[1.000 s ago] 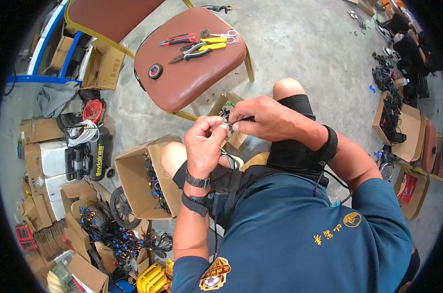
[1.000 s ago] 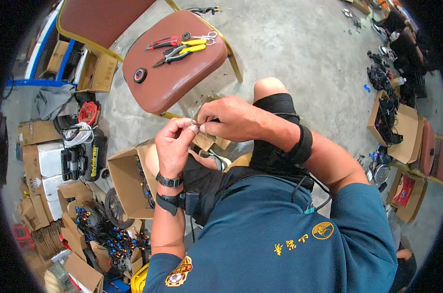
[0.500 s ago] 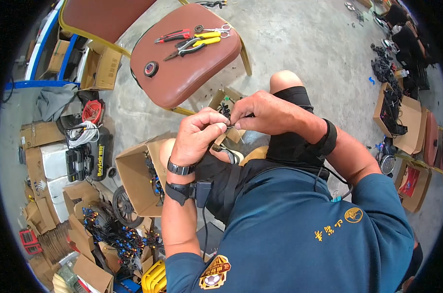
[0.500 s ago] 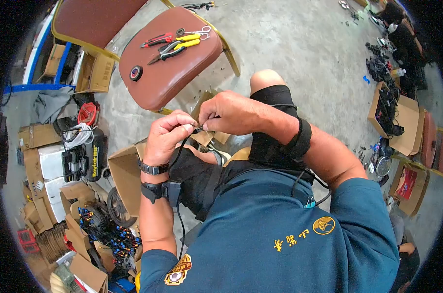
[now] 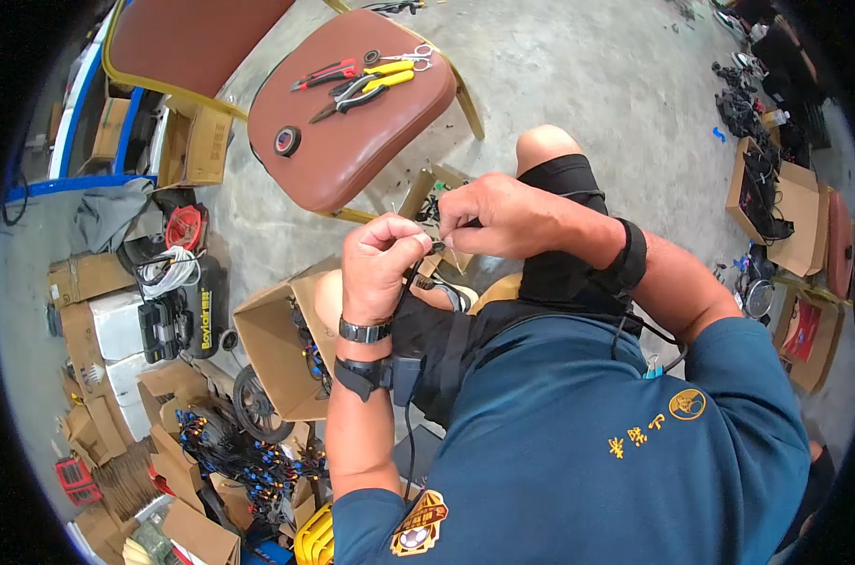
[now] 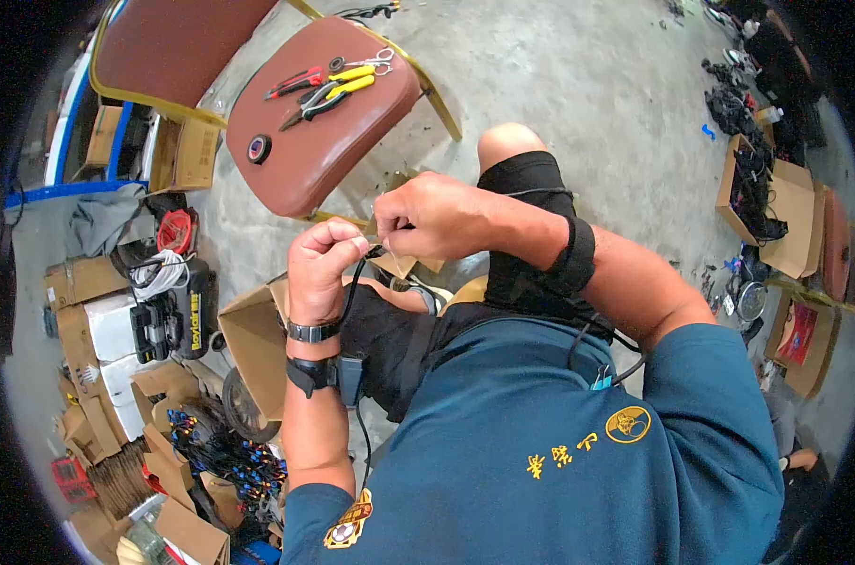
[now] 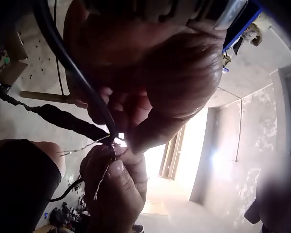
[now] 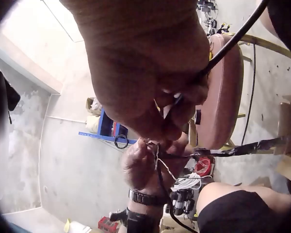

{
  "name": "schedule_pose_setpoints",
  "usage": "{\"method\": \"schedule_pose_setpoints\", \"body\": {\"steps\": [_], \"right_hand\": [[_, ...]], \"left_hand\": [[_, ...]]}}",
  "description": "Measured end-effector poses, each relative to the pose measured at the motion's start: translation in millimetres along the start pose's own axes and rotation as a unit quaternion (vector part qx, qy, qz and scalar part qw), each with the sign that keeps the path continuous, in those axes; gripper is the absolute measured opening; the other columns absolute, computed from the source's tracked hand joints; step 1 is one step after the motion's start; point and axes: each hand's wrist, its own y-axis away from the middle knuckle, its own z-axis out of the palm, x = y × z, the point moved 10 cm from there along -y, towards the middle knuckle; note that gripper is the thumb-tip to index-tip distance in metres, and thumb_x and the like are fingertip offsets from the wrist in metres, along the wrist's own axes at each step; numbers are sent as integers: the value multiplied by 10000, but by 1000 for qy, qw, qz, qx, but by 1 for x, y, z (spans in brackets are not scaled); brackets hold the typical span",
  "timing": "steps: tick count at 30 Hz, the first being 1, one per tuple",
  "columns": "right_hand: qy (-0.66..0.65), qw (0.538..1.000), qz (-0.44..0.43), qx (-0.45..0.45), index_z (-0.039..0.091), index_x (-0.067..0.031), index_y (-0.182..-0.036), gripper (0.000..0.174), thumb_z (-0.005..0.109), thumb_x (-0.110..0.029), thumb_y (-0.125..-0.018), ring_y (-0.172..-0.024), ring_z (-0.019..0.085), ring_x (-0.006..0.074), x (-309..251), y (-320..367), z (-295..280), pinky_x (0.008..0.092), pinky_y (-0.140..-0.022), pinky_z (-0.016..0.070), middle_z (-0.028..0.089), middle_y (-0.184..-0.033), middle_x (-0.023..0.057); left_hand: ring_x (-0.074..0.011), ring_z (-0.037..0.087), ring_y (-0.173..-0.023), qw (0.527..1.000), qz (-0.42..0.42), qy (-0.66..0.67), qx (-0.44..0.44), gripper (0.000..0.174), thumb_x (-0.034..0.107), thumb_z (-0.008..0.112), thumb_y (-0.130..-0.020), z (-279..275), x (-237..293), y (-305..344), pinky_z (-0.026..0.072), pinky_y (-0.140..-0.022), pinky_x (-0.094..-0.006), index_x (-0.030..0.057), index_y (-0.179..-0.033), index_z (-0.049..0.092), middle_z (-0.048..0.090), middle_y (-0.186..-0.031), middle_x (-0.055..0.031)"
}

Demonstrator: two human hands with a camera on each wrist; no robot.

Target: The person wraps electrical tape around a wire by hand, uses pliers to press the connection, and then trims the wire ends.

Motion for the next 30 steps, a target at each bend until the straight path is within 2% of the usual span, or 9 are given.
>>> {"method": "schedule_pose_setpoints", "body": {"steps": [3, 6, 9, 10, 13, 19, 22, 25, 30], "right_hand": [[85, 994, -51, 43, 630, 1, -844, 69, 649, -63, -823, -693, 655, 220, -4, -2, 0, 343, -642, 498, 662, -749, 121], [21, 999, -18, 30, 633, 3, -844, 63, 646, -55, -822, -700, 665, 221, -5, -2, -1, 351, -638, 499, 662, -745, 123], [-3, 1000, -6, -3, 643, 6, -848, 70, 649, -59, -822, -713, 674, 217, -2, -3, 1, 348, -642, 506, 670, -755, 119], [-5, 1000, -5, -10, 648, 6, -853, 72, 648, -58, -822, -718, 676, 213, -1, -2, 2, 344, -644, 509, 675, -761, 118], [-13, 1000, -3, -28, 662, 7, -868, 82, 648, -61, -824, -730, 682, 199, 1, -2, 6, 333, -648, 515, 689, -777, 113], [-43, 998, -7, -40, 678, 3, -889, 85, 658, -59, -835, -718, 674, 166, 0, 0, 8, 315, -641, 511, 699, -777, 103], [-57, 997, -9, -57, 681, 0, -893, 73, 661, -42, -835, -701, 661, 154, -2, 1, 10, 305, -632, 503, 697, -772, 94], [-57, 996, -20, -65, 680, -5, -890, 63, 663, -26, -833, -691, 652, 150, -3, 2, 13, 302, -625, 497, 695, -769, 89], [-23, 997, -28, -69, 678, -11, -885, 68, 670, -23, -819, -685, 654, 177, -4, 4, 15, 309, -626, 497, 686, -759, 92]], "left_hand": [[-86, 619, -765, 994, -25, -43, 101, 44, -10, 668, -836, -12, -2, 8, 493, -712, -231, 7, -873, 685, 685, -833, -31], [-88, 584, -749, 996, 2, 35, 84, 70, 19, 641, -852, -9, -3, 10, 471, -731, -243, 4, -908, 682, 671, -856, -19], [-100, 594, -769, 996, -55, 46, 53, 143, 52, 623, -874, -10, -7, 10, 478, -744, -250, 0, -990, 689, 675, -884, -22], [-120, 599, -825, 998, -47, 36, 14, 198, 60, 610, -872, -9, -5, 8, 478, -779, -264, -20, -1035, 689, 666, -930, -36], [-137, 594, -885, 998, -6, -18, -58, 226, 50, 607, -846, 1, 9, 2, 472, -806, -280, -37, -1040, 684, 650, -964, -51], [-119, 565, -871, 990, -4, -43, -131, 197, -2, 605, -794, 13, 13, -2, 454, -795, -268, -22, -968, 695, 617, -956, -26], [-112, 547, -847, 985, -34, -33, -168, 145, 13, 614, -787, 18, 8, -2, 441, -763, -257, -14, -912, 683, 610, -943, -28], [-96, 530, -814, 976, -13, -2, -216, 113, 28, 619, -785, 25, 3, -4, 425, -713, -246, -5, -880, 670, 606, -916, -20], [-75, 513, -753, 975, -47, -1, -216, 97, 38, 627, -784, 28, -4, -4, 414, -671, -240, 4, -867, 665, 603, -846, 9]]}}
